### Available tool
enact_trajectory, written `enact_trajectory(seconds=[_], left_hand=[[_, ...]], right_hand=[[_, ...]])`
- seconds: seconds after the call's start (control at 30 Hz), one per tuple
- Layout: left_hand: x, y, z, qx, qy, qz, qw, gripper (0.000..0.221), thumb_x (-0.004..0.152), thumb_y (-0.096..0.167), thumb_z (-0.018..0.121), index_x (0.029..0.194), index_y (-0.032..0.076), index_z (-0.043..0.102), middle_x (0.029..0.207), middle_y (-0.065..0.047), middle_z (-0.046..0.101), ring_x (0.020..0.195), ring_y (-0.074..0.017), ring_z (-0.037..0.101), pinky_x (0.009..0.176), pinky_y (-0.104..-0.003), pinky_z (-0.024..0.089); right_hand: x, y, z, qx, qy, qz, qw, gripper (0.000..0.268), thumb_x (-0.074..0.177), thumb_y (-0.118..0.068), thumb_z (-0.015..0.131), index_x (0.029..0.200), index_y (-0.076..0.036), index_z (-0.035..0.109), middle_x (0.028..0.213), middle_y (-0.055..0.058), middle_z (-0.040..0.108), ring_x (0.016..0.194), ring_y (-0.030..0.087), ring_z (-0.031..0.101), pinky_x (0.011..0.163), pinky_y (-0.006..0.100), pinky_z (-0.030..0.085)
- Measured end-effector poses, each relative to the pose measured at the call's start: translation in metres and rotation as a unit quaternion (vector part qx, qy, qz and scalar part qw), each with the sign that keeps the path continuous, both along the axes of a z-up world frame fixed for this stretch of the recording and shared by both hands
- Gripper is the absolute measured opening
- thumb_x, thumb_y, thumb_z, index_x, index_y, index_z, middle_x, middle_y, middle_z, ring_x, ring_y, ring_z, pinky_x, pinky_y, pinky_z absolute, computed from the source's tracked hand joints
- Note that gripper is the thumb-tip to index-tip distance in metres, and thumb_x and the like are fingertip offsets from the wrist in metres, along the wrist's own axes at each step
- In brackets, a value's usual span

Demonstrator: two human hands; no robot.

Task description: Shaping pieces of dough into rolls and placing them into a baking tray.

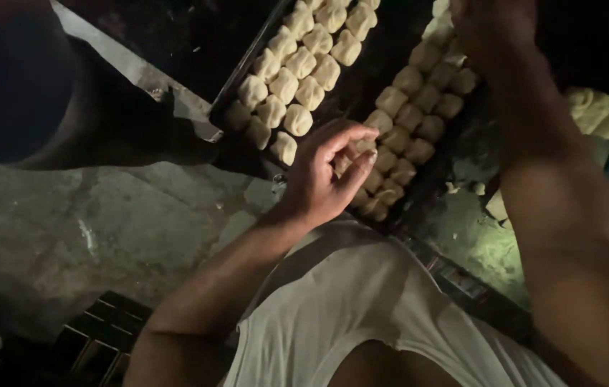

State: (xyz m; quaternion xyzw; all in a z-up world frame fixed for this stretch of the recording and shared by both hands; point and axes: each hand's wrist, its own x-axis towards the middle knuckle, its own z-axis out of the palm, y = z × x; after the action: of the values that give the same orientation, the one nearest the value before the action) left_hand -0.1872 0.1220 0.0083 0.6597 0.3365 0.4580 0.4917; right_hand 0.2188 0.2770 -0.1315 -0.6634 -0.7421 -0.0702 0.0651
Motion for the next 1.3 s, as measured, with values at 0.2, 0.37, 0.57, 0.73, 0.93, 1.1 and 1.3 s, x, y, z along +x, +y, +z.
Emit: enact_trajectory(seconds=[0.2, 0.37, 0.57, 0.73, 0.93, 1.1, 1.3], left_hand=[[0.004, -0.010, 0.006, 0.009, 0.010, 0.017, 1.000, 0.023, 0.097, 0.001, 0.067, 0.119, 0.005, 0.068, 0.103, -0.003, 0.065, 0.074, -0.0100, 0.052, 0.066, -0.026, 0.043], [0.015, -0.018, -0.001, -0.017, 0.021, 0.011, 1.000, 0.020, 0.098, 0.001, 0.067, 0.118, 0.004, 0.069, 0.102, -0.002, 0.067, 0.075, -0.0094, 0.052, 0.067, -0.025, 0.043], [0.058, -0.033, 0.005, -0.037, 0.008, -0.057, 0.998, 0.020, 0.098, 0.003, 0.067, 0.118, 0.002, 0.068, 0.103, -0.003, 0.068, 0.076, -0.0073, 0.056, 0.066, -0.023, 0.045], [0.100, -0.061, 0.014, -0.034, 0.045, -0.104, 0.993, 0.018, 0.099, 0.006, 0.069, 0.117, 0.001, 0.069, 0.101, -0.005, 0.071, 0.072, -0.0072, 0.058, 0.060, -0.023, 0.045], [0.143, -0.092, 0.000, -0.013, 0.047, -0.143, 0.989, 0.016, 0.099, 0.007, 0.069, 0.114, 0.001, 0.069, 0.107, -0.008, 0.072, 0.073, -0.0097, 0.064, 0.059, -0.025, 0.049], [0.196, -0.124, -0.008, -0.006, 0.131, -0.214, 0.968, 0.024, 0.095, 0.019, 0.072, 0.113, 0.004, 0.071, 0.106, -0.010, 0.074, 0.075, -0.0176, 0.072, 0.067, -0.031, 0.058], [0.288, -0.159, -0.039, 0.195, 0.182, -0.242, 0.933, 0.063, 0.079, 0.027, 0.078, 0.136, 0.005, 0.063, 0.135, -0.022, 0.061, 0.125, -0.0433, 0.052, 0.100, -0.054, 0.046]], right_hand=[[0.045, -0.078, 0.011, 0.123, 0.153, 0.051, 0.979, 0.018, 0.120, -0.023, 0.072, 0.133, -0.011, 0.074, 0.115, 0.013, 0.074, 0.092, 0.034, 0.066, 0.070, 0.050, 0.047], [0.063, -0.224, 0.095, 0.037, 0.093, -0.186, 0.977, 0.023, 0.112, -0.025, 0.066, 0.134, -0.017, 0.068, 0.129, 0.013, 0.070, 0.115, 0.032, 0.068, 0.092, 0.050, 0.057], [0.094, -0.296, 0.087, -0.044, 0.037, -0.360, 0.931, 0.065, 0.094, -0.035, 0.086, 0.145, -0.005, 0.058, 0.123, 0.028, 0.065, 0.108, 0.046, 0.062, 0.086, 0.057, 0.052], [0.112, -0.300, 0.109, 0.077, 0.134, -0.245, 0.957, 0.063, 0.091, -0.026, 0.086, 0.142, 0.001, 0.060, 0.128, 0.029, 0.067, 0.108, 0.041, 0.067, 0.083, 0.048, 0.056], [0.243, -0.304, 0.047, 0.073, 0.206, -0.237, 0.947, 0.017, 0.113, -0.021, 0.066, 0.122, -0.008, 0.072, 0.115, 0.015, 0.074, 0.102, 0.031, 0.070, 0.086, 0.041, 0.055], [0.249, -0.337, 0.023, 0.056, 0.102, -0.110, 0.987, 0.028, 0.106, -0.015, 0.080, 0.123, 0.001, 0.065, 0.114, 0.023, 0.070, 0.104, 0.034, 0.068, 0.084, 0.040, 0.055], [0.112, -0.473, 0.120, 0.019, 0.419, -0.141, 0.897, 0.053, 0.087, -0.012, 0.083, 0.130, -0.006, 0.053, 0.113, 0.010, 0.060, 0.099, 0.019, 0.062, 0.083, 0.032, 0.054]])
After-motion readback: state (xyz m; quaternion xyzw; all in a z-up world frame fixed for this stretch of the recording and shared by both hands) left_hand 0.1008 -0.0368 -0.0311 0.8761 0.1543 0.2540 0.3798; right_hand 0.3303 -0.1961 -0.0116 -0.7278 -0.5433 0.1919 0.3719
